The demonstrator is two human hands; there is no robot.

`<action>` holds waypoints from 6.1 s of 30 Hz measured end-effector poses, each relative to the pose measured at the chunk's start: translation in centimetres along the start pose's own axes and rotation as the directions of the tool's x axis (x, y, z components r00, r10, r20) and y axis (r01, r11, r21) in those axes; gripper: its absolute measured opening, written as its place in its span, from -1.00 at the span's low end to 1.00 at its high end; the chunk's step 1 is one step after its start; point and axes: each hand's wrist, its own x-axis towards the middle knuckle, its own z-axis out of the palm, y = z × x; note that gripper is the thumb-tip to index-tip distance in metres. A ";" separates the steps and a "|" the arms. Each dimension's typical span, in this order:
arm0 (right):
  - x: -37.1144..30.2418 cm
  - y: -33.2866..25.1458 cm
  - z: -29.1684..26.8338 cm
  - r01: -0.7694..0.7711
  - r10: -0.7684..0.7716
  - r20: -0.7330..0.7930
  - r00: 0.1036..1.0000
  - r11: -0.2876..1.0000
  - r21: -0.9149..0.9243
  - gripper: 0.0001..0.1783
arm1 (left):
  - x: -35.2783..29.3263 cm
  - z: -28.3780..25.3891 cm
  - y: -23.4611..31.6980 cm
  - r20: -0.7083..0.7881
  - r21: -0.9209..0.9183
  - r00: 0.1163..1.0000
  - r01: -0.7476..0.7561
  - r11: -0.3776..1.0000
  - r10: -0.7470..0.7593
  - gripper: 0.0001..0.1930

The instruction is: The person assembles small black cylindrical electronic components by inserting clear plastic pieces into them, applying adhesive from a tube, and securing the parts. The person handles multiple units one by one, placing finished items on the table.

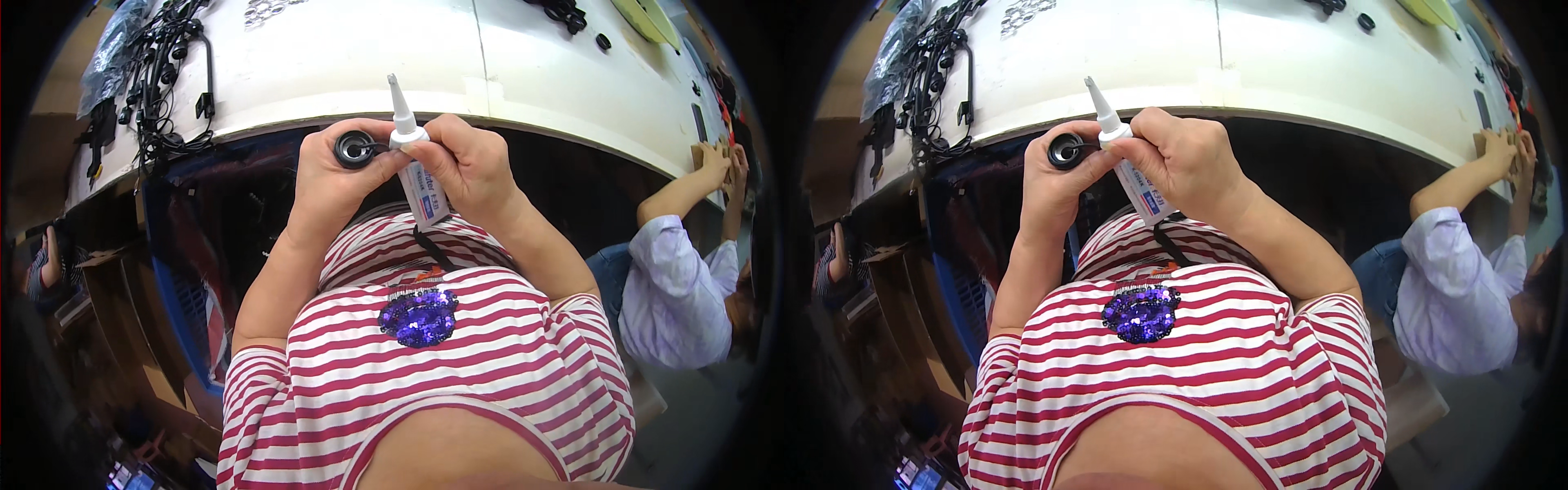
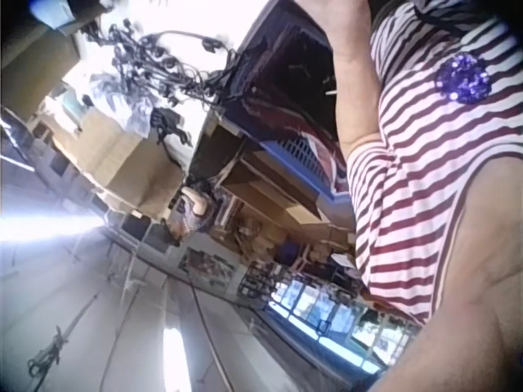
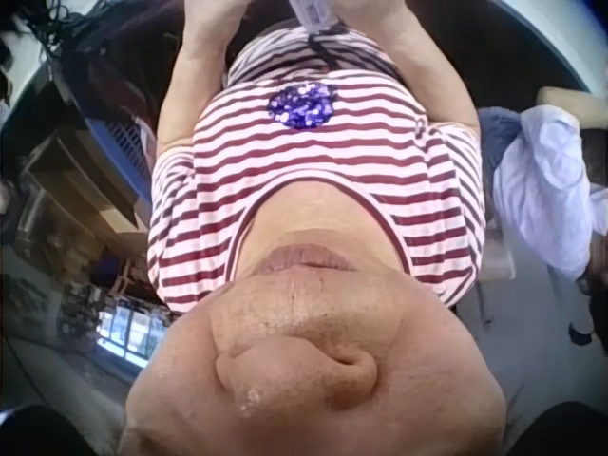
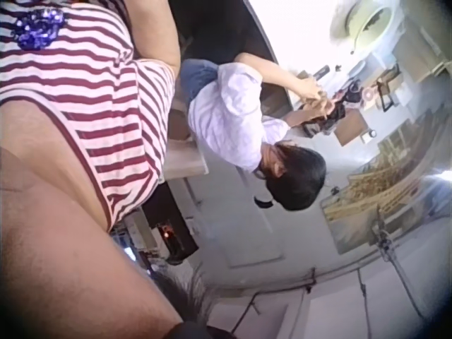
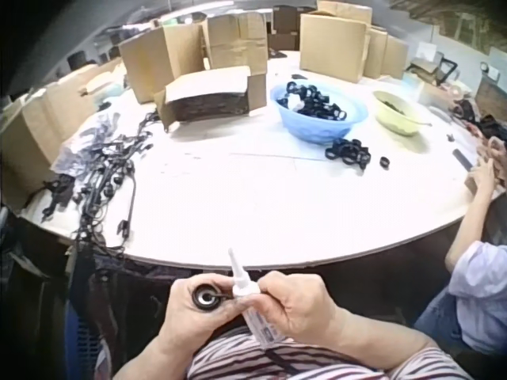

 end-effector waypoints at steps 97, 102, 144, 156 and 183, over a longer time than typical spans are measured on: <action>4.1 2.6 -1.0 -0.289 0.324 0.045 0.945 0.765 0.575 -0.80 | 2.0 1.1 -0.3 0.094 0.213 0.992 0.058 0.975 -0.079 -0.90; 4.3 2.5 -1.0 -0.334 0.338 0.069 0.939 0.841 0.426 -0.74 | 2.4 0.9 0.1 0.063 0.178 0.998 0.000 0.984 -0.012 -0.82; 2.7 2.2 0.0 0.042 -0.040 -0.021 0.999 0.992 0.121 -0.68 | 3.2 -0.2 0.1 0.037 -0.063 0.997 0.073 0.995 -0.071 -0.80; 4.1 1.9 -2.8 -0.213 0.173 0.126 0.977 0.855 0.473 -0.64 | 3.3 -1.5 0.4 0.065 0.000 0.988 -0.141 0.990 0.140 -0.47; 4.7 -3.6 -3.1 -0.873 0.441 0.768 0.465 0.081 0.482 -0.74 | 1.3 -2.9 0.6 0.087 0.226 0.989 -0.137 0.964 0.120 -0.86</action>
